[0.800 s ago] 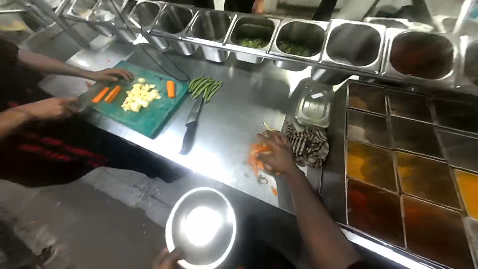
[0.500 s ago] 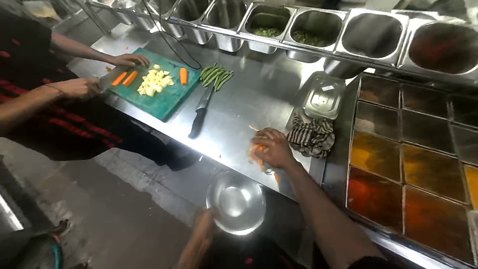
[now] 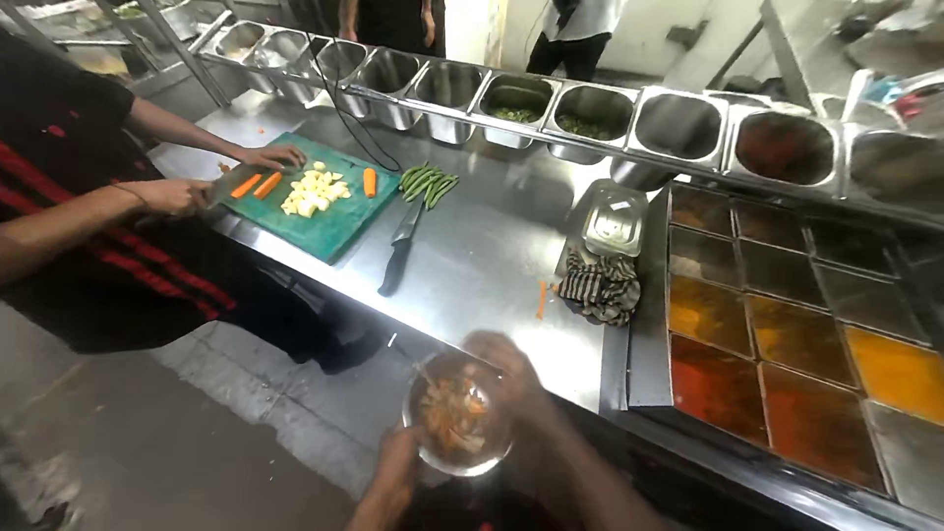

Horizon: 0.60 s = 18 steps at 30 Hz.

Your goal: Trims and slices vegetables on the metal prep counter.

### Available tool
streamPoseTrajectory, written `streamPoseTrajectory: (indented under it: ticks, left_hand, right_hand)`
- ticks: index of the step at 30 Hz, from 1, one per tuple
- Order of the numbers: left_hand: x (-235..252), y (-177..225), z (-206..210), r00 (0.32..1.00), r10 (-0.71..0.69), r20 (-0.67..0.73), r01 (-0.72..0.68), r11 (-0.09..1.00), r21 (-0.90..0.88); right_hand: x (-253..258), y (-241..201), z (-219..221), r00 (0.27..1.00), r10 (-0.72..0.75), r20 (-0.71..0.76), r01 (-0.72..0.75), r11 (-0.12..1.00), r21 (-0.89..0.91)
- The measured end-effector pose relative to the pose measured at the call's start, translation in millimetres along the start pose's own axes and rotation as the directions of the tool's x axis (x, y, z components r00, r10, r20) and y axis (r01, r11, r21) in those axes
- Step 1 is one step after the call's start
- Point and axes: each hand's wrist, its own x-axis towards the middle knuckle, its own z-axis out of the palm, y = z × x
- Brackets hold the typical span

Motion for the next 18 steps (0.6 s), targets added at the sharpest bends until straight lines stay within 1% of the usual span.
streamPoseTrajectory:
  ticks: [1, 2, 3, 4, 5, 6, 7, 8, 10, 11, 12, 13, 14, 15, 16, 17, 18]
  left_hand:
    - [0.4, 1.3, -1.6, 1.000, 0.000, -0.005, 0.000, 1.000, -0.002]
    - [0.5, 0.0, -3.7, 1.000, 0.003, -0.018, -0.003, 1.000, -0.007]
    - [0.9, -1.5, -5.3, 1.000, 0.008, -0.023, -0.008, 1.000, -0.011]
    - [1.4, -2.4, -5.6, 1.000, 0.015, -0.028, -0.015, 1.000, -0.011]
    - [2.1, -3.3, -5.1, 0.999, 0.022, -0.038, -0.023, 1.000, -0.013]
    - [2.7, -4.5, -5.7, 0.999, 0.026, -0.046, -0.027, 1.000, -0.017]
    - [3.8, -4.5, -6.5, 0.998, 0.028, -0.052, -0.029, 0.999, -0.023]
    - [4.7, -4.3, -6.7, 0.998, 0.027, -0.062, -0.029, 0.999, -0.028]
    - [7.8, -4.3, -6.5, 0.997, 0.023, -0.078, -0.026, 0.999, -0.043]
    - [7.9, -5.6, -6.2, 0.997, 0.018, -0.077, -0.022, 0.999, -0.048]
    - [7.4, -6.0, -6.5, 0.997, 0.019, -0.071, -0.023, 0.998, -0.052]
    - [6.2, -6.5, -7.0, 0.998, 0.024, -0.065, -0.028, 0.998, -0.054]
    - [5.3, -6.9, -6.5, 0.997, 0.036, -0.063, -0.039, 0.998, -0.054]
    - [5.4, -7.9, -7.1, 0.997, 0.040, -0.059, -0.043, 0.998, -0.054]
    - [5.7, -9.6, -9.1, 0.998, 0.036, -0.056, -0.039, 0.998, -0.049]
    - [6.3, -12.0, -11.6, 0.998, 0.030, -0.057, -0.033, 0.998, -0.048]
    - [7.0, -14.3, -13.7, 0.998, 0.024, -0.055, -0.027, 0.999, -0.046]
  right_hand:
    - [14.9, 10.7, -22.6, 0.990, 0.129, -0.051, -0.133, 0.987, -0.088]
    - [29.7, 22.5, -44.1, 0.963, 0.254, -0.092, -0.268, 0.944, -0.193]
    - [43.5, 36.2, -60.7, 0.926, 0.356, -0.126, -0.378, 0.873, -0.310]
    - [54.2, 50.6, -70.2, 0.895, 0.418, -0.155, -0.443, 0.798, -0.409]
    - [59.1, 62.3, -70.7, 0.889, 0.427, -0.167, -0.450, 0.747, -0.488]
    - [57.5, 66.1, -62.2, 0.904, 0.406, -0.138, -0.412, 0.733, -0.541]
    - [51.1, 57.9, -47.9, 0.919, 0.388, -0.068, -0.357, 0.748, -0.559]
    - [40.8, 41.2, -30.7, 0.922, 0.384, 0.042, -0.300, 0.782, -0.546]
    - [14.3, -1.2, 2.6, 0.881, 0.352, 0.318, -0.185, 0.872, -0.454]
    - [0.2, -18.6, 14.2, 0.858, 0.295, 0.420, -0.138, 0.921, -0.365]
    - [-9.1, -28.7, 20.3, 0.862, 0.222, 0.456, -0.106, 0.958, -0.265]
    - [-11.8, -31.8, 18.4, 0.897, 0.164, 0.411, -0.087, 0.976, -0.200]
    - [-6.4, -28.0, 7.8, 0.951, 0.148, 0.271, -0.089, 0.971, -0.220]
    - [5.5, -17.4, -9.1, 0.986, 0.157, 0.061, -0.130, 0.940, -0.315]
    - [21.1, -2.7, -30.8, 0.972, 0.169, -0.163, -0.226, 0.865, -0.448]
    - [39.7, 12.5, -56.8, 0.912, 0.218, -0.347, -0.384, 0.752, -0.536]
    - [57.1, 29.5, -82.4, 0.817, 0.283, -0.502, -0.553, 0.631, -0.544]
